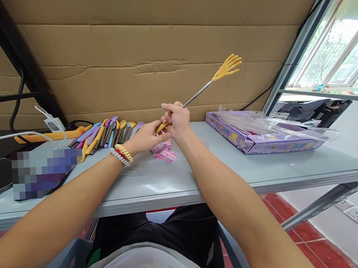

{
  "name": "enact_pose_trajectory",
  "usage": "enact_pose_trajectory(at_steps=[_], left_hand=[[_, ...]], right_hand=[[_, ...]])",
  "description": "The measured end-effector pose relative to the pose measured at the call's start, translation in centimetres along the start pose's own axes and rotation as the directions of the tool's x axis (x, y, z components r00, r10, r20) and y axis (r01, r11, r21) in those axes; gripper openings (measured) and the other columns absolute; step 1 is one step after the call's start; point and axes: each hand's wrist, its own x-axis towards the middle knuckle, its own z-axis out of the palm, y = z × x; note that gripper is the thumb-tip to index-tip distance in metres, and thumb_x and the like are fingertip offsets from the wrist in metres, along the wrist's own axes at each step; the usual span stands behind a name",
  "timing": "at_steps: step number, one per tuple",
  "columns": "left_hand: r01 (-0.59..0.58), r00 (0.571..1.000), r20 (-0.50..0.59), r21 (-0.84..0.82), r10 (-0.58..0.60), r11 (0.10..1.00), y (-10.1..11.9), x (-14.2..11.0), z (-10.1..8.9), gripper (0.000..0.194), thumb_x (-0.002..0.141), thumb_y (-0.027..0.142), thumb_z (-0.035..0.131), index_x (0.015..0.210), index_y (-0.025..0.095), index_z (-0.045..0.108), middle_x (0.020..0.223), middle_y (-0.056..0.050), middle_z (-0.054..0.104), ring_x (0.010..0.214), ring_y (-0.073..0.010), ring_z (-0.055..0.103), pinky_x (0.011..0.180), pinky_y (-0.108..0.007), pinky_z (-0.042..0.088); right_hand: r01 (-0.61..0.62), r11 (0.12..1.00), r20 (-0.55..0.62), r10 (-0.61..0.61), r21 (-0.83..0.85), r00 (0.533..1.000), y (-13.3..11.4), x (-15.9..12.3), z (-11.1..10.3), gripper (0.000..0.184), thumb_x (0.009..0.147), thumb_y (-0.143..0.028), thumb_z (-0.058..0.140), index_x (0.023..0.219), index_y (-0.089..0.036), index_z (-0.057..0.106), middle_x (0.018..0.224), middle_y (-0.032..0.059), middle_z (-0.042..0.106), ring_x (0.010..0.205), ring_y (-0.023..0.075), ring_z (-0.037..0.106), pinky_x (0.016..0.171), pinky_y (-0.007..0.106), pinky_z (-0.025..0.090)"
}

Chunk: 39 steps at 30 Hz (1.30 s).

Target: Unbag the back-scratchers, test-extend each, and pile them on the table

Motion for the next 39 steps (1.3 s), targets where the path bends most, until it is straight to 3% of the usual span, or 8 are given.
enact_pose_trajectory(at_steps=[5,9,18,31,39], left_hand=[[0.063,0.992,0.109,-0.061,-0.056,0.996,-0.1,0.1,-0.3,0.036,0.068,0.046,0.066,0.077,0.019,0.044,0.066,0.005,0.043,0.057,-0.0100,0.038,0.053,-0.024,0.029],[0.006,0.999,0.037,0.047,-0.007,0.999,-0.5,0.2,-0.3,0.040,0.068,0.052,0.064,0.072,0.020,0.041,0.062,0.005,0.039,0.057,-0.0100,0.035,0.054,-0.024,0.026],[-0.049,0.998,-0.035,0.218,0.058,0.975,-0.9,0.3,0.7,0.043,0.074,0.060,0.054,0.082,0.019,0.048,0.068,0.002,0.053,0.059,-0.0128,0.045,0.055,-0.026,0.029],[0.013,0.999,-0.052,0.409,0.010,0.913,1.0,0.2,0.5,0.040,0.079,0.058,0.049,0.069,0.020,0.054,0.055,-0.001,0.053,0.054,-0.0170,0.052,0.051,-0.029,0.027],[0.169,0.985,-0.098,0.446,-0.140,0.879,1.2,0.3,0.8,0.057,0.074,0.073,0.043,0.067,0.019,0.059,0.059,-0.005,0.059,0.056,-0.0193,0.057,0.051,-0.029,0.030]], right_hand=[[-0.079,0.997,0.049,0.078,0.020,0.996,-0.1,-0.2,0.1,0.057,0.057,-0.004,0.062,0.060,-0.020,0.008,0.038,-0.0123,0.014,0.031,0.0036,0.019,0.033,0.019,0.026],[-0.046,0.999,0.069,0.045,0.009,0.997,0.1,-0.5,0.3,0.058,0.056,-0.005,0.064,0.060,-0.019,0.007,0.038,-0.0117,0.013,0.032,0.0037,0.019,0.033,0.019,0.026],[0.054,0.997,0.122,-0.047,-0.058,0.991,-0.4,-0.7,0.2,0.065,0.055,-0.019,0.073,0.060,-0.020,0.009,0.040,-0.0112,0.015,0.032,0.0028,0.021,0.031,0.020,0.021],[0.032,0.999,-0.078,-0.033,-0.013,0.996,-0.9,-0.4,0.6,0.050,0.056,-0.004,0.055,0.063,-0.020,0.008,0.040,-0.0122,0.013,0.030,0.0023,0.013,0.030,0.020,0.015],[0.036,0.998,-0.107,-0.030,0.056,0.994,-1.3,0.0,0.3,0.048,0.055,-0.003,0.052,0.062,-0.020,0.008,0.038,-0.0119,0.012,0.030,0.0027,0.012,0.031,0.020,0.012]])
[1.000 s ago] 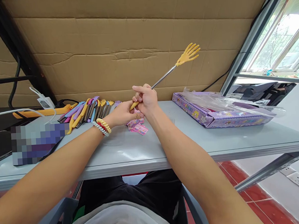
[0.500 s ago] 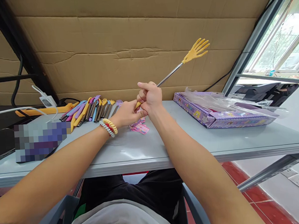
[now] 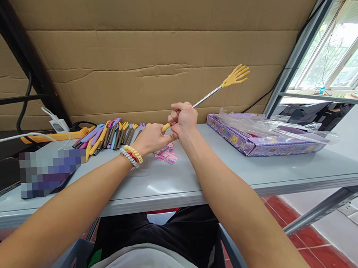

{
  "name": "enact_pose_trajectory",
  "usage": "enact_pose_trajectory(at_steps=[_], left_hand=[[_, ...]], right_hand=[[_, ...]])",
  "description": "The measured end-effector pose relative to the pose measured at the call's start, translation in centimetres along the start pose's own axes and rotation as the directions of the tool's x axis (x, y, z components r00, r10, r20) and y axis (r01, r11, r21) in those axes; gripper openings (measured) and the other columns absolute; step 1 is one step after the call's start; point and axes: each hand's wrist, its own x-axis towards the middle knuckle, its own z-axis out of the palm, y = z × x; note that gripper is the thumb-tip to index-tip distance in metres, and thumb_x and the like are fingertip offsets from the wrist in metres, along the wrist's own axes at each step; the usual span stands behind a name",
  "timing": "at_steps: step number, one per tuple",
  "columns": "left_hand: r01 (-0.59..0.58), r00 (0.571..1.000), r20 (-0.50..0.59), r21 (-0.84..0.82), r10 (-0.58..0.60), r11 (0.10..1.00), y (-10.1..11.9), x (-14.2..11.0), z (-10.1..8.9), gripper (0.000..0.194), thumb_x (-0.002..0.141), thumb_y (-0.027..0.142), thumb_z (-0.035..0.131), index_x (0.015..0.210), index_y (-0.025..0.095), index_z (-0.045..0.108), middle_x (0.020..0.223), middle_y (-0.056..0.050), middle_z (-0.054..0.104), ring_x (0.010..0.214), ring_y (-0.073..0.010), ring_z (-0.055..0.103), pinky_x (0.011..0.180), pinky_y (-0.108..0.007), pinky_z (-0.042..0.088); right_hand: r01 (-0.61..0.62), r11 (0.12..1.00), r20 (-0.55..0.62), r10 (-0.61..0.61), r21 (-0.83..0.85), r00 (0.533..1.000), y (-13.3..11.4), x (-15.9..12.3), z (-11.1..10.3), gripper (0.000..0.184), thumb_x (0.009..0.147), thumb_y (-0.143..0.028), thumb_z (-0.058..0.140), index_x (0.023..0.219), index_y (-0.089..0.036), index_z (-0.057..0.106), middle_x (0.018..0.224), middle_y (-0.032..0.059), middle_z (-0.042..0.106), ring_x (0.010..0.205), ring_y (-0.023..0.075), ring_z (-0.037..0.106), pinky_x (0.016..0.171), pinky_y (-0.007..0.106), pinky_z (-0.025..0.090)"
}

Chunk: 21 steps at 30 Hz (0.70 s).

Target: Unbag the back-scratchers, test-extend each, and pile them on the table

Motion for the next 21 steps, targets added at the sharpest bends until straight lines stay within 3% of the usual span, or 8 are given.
enact_pose_trajectory(at_steps=[4,8,12,16,21], left_hand=[[0.048,0.999,-0.022,0.028,-0.048,0.998,-0.43,-0.19,0.17,0.059,0.070,0.076,0.047,0.074,0.019,0.060,0.065,-0.005,0.061,0.063,-0.0218,0.060,0.053,-0.030,0.033],[0.079,0.993,-0.095,0.020,-0.076,0.997,-0.72,-0.40,-0.02,0.065,0.061,0.080,0.053,0.083,0.019,0.059,0.069,-0.004,0.062,0.069,-0.0233,0.062,0.056,-0.030,0.037],[0.022,0.986,-0.166,-0.065,-0.032,0.998,-0.80,-0.51,-0.26,0.074,0.057,0.078,0.059,0.101,0.019,0.054,0.088,-0.005,0.067,0.083,-0.0244,0.063,0.064,-0.029,0.041],[-0.032,0.992,-0.120,-0.060,0.024,0.998,-0.98,-0.53,-0.11,0.066,0.064,0.071,0.059,0.104,0.019,0.053,0.084,-0.003,0.067,0.082,-0.0238,0.063,0.064,-0.029,0.040],[-0.009,0.998,-0.059,-0.005,0.009,1.000,-0.93,-0.52,0.23,0.046,0.072,0.064,0.055,0.088,0.021,0.055,0.073,-0.002,0.064,0.068,-0.0209,0.061,0.055,-0.029,0.036]], right_hand=[[-0.024,0.999,0.065,0.022,0.027,0.998,0.45,0.21,-0.43,0.046,0.056,-0.007,0.056,0.058,-0.020,0.012,0.037,-0.0112,0.014,0.031,0.0034,0.015,0.031,0.021,0.016],[-0.048,0.999,0.200,0.047,-0.001,0.979,0.48,0.11,-0.54,0.041,0.058,-0.015,0.061,0.054,-0.020,0.020,0.039,-0.0091,0.027,0.035,0.0053,0.032,0.037,0.022,0.032],[-0.067,0.997,0.320,0.080,-0.049,0.944,0.33,-0.22,-0.53,0.041,0.061,-0.021,0.066,0.054,-0.020,0.025,0.046,-0.0070,0.040,0.045,0.0077,0.046,0.049,0.025,0.044],[-0.086,0.995,0.413,0.097,-0.045,0.905,0.56,-0.44,-0.73,0.051,0.058,-0.017,0.069,0.054,-0.019,0.018,0.042,-0.0093,0.028,0.039,0.0052,0.036,0.045,0.023,0.040],[-0.081,0.994,0.306,0.098,-0.068,0.947,0.78,-0.58,-0.67,0.059,0.054,-0.013,0.069,0.057,-0.019,0.010,0.039,-0.0111,0.013,0.034,0.0034,0.018,0.036,0.021,0.028]])
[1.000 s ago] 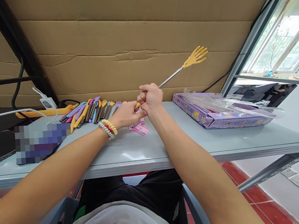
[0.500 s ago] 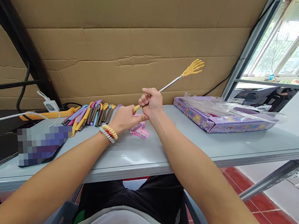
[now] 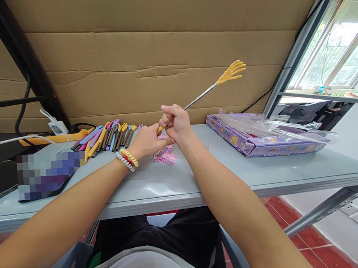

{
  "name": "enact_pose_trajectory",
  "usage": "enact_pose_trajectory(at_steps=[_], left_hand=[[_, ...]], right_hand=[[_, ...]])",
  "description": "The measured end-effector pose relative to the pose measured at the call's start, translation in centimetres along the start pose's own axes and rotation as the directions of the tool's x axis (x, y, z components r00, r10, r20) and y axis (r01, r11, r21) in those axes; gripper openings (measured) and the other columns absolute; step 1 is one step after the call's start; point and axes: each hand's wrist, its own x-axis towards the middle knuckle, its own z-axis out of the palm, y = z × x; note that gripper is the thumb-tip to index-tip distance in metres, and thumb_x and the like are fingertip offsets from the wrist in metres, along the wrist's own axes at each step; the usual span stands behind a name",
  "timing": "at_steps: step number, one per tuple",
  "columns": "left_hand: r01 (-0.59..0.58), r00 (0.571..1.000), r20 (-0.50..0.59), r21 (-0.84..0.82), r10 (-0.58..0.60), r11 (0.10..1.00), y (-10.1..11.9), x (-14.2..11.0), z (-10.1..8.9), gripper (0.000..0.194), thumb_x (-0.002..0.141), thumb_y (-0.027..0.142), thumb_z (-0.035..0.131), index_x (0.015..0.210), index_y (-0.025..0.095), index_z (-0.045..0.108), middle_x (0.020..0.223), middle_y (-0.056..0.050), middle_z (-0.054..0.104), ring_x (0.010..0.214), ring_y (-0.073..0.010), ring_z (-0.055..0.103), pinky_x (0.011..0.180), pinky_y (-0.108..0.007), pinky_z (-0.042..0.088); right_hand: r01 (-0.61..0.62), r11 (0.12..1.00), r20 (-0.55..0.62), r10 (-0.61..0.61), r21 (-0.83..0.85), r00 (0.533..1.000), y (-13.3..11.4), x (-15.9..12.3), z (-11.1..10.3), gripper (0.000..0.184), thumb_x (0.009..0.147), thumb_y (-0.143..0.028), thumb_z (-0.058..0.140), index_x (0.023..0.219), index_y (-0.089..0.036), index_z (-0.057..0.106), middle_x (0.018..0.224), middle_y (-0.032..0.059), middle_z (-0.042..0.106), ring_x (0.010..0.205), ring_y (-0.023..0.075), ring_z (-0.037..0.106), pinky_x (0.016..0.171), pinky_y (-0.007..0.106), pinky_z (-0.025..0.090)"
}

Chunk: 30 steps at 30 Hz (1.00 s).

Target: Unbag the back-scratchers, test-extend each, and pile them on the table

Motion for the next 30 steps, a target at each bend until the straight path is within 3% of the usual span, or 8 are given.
enact_pose_trajectory(at_steps=[4,11,14,20,25,30], left_hand=[[0.028,1.000,-0.015,0.054,-0.027,0.998,0.52,-0.08,-0.16,0.046,0.072,0.064,0.053,0.083,0.020,0.058,0.067,-0.004,0.062,0.067,-0.0231,0.061,0.055,-0.030,0.036],[0.158,0.987,0.022,0.105,-0.161,0.982,0.96,0.19,-0.72,0.062,0.064,0.081,0.047,0.064,0.020,0.059,0.064,-0.008,0.062,0.066,-0.0255,0.061,0.054,-0.032,0.036],[0.182,0.983,-0.009,0.105,-0.182,0.978,0.71,0.18,-0.80,0.066,0.059,0.084,0.048,0.068,0.020,0.059,0.067,-0.008,0.063,0.068,-0.0260,0.061,0.056,-0.031,0.036],[0.141,0.987,-0.085,0.024,-0.139,0.990,0.49,-0.10,-0.96,0.077,0.052,0.080,0.059,0.099,0.020,0.054,0.089,-0.007,0.067,0.083,-0.0265,0.063,0.063,-0.029,0.039],[0.058,0.994,-0.098,0.001,-0.057,0.998,0.55,-0.24,-0.68,0.071,0.058,0.070,0.065,0.105,0.019,0.051,0.103,-0.007,0.066,0.094,-0.0252,0.062,0.070,-0.029,0.042],[-0.013,0.992,-0.125,0.021,0.016,1.000,0.55,-0.41,-0.39,0.066,0.065,0.070,0.060,0.106,0.019,0.051,0.096,-0.007,0.066,0.089,-0.0249,0.063,0.067,-0.029,0.041]], right_hand=[[0.030,0.999,-0.081,-0.029,0.018,0.996,-0.05,0.09,0.13,0.056,0.056,-0.013,0.065,0.057,-0.020,0.010,0.038,-0.0115,0.010,0.033,0.0036,0.015,0.033,0.022,0.023],[0.108,0.994,-0.225,-0.104,0.005,0.969,-0.74,0.83,-0.36,0.051,0.060,-0.016,0.064,0.057,-0.020,0.013,0.039,-0.0115,0.009,0.032,0.0039,0.013,0.032,0.023,0.023],[0.087,0.996,-0.178,-0.085,0.003,0.980,-0.86,0.74,-0.36,0.048,0.062,-0.019,0.064,0.055,-0.020,0.017,0.039,-0.0106,0.017,0.033,0.0041,0.021,0.036,0.022,0.031],[0.008,0.999,0.023,-0.007,-0.041,1.000,-0.54,0.02,-0.03,0.039,0.062,-0.024,0.069,0.056,-0.019,0.031,0.051,-0.0067,0.045,0.048,0.0085,0.051,0.051,0.025,0.046],[-0.053,0.986,0.108,0.071,-0.157,0.992,-0.01,0.07,-0.23,0.053,0.053,-0.018,0.079,0.052,-0.018,0.026,0.049,-0.0070,0.042,0.053,0.0110,0.055,0.049,0.023,0.043],[-0.041,0.987,0.125,0.061,-0.153,0.990,-0.11,-0.05,-0.04,0.052,0.057,-0.020,0.076,0.050,-0.019,0.024,0.048,-0.0057,0.042,0.051,0.0105,0.052,0.045,0.023,0.041]])
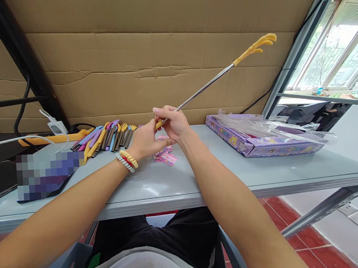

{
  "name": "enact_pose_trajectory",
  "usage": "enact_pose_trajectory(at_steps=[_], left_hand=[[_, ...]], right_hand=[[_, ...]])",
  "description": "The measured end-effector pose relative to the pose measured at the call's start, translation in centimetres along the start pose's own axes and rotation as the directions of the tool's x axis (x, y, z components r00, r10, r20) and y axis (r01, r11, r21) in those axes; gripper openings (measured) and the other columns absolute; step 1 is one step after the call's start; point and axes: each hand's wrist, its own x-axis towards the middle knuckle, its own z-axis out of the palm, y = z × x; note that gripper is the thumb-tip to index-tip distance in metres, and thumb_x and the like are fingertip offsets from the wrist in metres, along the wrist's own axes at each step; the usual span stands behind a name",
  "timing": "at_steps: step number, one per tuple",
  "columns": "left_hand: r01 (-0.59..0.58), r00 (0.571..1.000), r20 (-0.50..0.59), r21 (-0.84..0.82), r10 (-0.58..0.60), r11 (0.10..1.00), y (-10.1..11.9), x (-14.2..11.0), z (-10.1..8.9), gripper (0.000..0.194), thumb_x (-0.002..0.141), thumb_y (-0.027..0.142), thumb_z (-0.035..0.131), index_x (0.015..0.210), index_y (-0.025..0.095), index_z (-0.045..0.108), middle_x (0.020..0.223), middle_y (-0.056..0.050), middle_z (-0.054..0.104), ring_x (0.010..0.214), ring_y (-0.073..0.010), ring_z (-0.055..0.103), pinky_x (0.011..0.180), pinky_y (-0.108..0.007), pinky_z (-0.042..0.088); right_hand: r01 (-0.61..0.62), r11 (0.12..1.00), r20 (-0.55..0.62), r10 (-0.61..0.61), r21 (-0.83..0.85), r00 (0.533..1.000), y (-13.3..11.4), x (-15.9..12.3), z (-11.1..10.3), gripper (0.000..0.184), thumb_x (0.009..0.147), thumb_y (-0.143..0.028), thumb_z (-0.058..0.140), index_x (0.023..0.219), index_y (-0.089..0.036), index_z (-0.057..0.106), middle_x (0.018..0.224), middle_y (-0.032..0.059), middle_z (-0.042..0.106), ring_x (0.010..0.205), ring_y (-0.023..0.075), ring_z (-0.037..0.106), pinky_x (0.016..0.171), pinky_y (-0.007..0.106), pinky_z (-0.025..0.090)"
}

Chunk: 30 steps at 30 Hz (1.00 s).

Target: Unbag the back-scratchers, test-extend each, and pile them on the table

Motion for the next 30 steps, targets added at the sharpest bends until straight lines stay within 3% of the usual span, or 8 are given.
enact_pose_trajectory(at_steps=[5,9,13,20,23,27,30], left_hand=[[0.020,0.999,0.031,0.117,-0.024,0.993,0.1,-0.1,0.0,0.059,0.070,0.068,0.055,0.101,0.017,0.054,0.079,-0.007,0.065,0.078,-0.0265,0.064,0.063,-0.031,0.039],[0.091,0.994,0.045,0.165,-0.100,0.982,0.1,0.0,0.0,0.061,0.067,0.075,0.051,0.087,0.018,0.060,0.069,-0.008,0.064,0.072,-0.0275,0.063,0.060,-0.032,0.038],[0.157,0.982,0.082,0.140,-0.170,0.978,0.2,0.4,-0.2,0.067,0.062,0.084,0.043,0.066,0.019,0.059,0.065,-0.010,0.063,0.068,-0.0267,0.062,0.055,-0.032,0.036],[0.166,0.972,0.143,0.132,-0.185,0.977,0.6,0.7,-0.3,0.069,0.062,0.086,0.038,0.057,0.020,0.057,0.059,-0.008,0.060,0.063,-0.0241,0.060,0.054,-0.031,0.034],[0.132,0.977,0.156,0.110,-0.149,0.985,0.2,0.7,-0.3,0.068,0.067,0.084,0.035,0.059,0.020,0.058,0.059,-0.008,0.060,0.064,-0.0246,0.060,0.055,-0.031,0.034],[0.159,0.985,0.057,0.064,-0.163,0.985,-0.8,0.7,-0.5,0.064,0.069,0.080,0.039,0.071,0.020,0.060,0.065,-0.008,0.062,0.066,-0.0240,0.060,0.055,-0.030,0.033],[0.108,0.994,0.026,0.011,-0.108,0.994,-1.3,0.7,-0.6,0.059,0.071,0.075,0.044,0.082,0.019,0.060,0.071,-0.006,0.064,0.069,-0.0220,0.060,0.057,-0.029,0.033]], right_hand=[[-0.021,0.999,-0.113,0.026,0.037,0.993,0.1,0.1,0.4,0.046,0.060,-0.023,0.069,0.049,-0.020,0.024,0.041,-0.0068,0.029,0.044,0.0105,0.045,0.041,0.025,0.039],[0.058,0.995,-0.224,-0.038,0.084,0.974,-0.1,0.5,0.1,0.044,0.062,-0.022,0.062,0.048,-0.020,0.021,0.037,-0.0079,0.022,0.038,0.0076,0.037,0.045,0.025,0.041],[0.139,0.982,-0.340,-0.089,0.126,0.936,-0.7,0.8,-0.5,0.046,0.067,-0.027,0.057,0.050,-0.020,0.015,0.037,-0.0082,0.017,0.034,0.0070,0.030,0.044,0.025,0.039],[0.258,0.964,-0.502,-0.194,0.061,0.843,-1.1,1.7,-1.9,0.049,0.073,-0.037,0.055,0.053,-0.020,0.014,0.039,-0.0086,0.013,0.032,0.0077,0.025,0.037,0.024,0.029],[0.206,0.977,-0.442,-0.158,0.062,0.883,-1.2,1.6,-2.0,0.049,0.072,-0.040,0.058,0.051,-0.020,0.017,0.038,-0.0081,0.020,0.033,0.0076,0.028,0.037,0.024,0.031],[0.085,0.994,-0.239,-0.066,0.072,0.969,-0.8,0.7,-0.7,0.047,0.067,-0.036,0.066,0.050,-0.020,0.025,0.042,-0.0060,0.036,0.040,0.0094,0.044,0.043,0.025,0.039],[0.004,0.999,-0.087,0.000,0.043,0.996,-0.1,0.1,0.4,0.046,0.064,-0.035,0.070,0.050,-0.020,0.029,0.044,-0.0050,0.042,0.048,0.0120,0.053,0.046,0.024,0.042]])
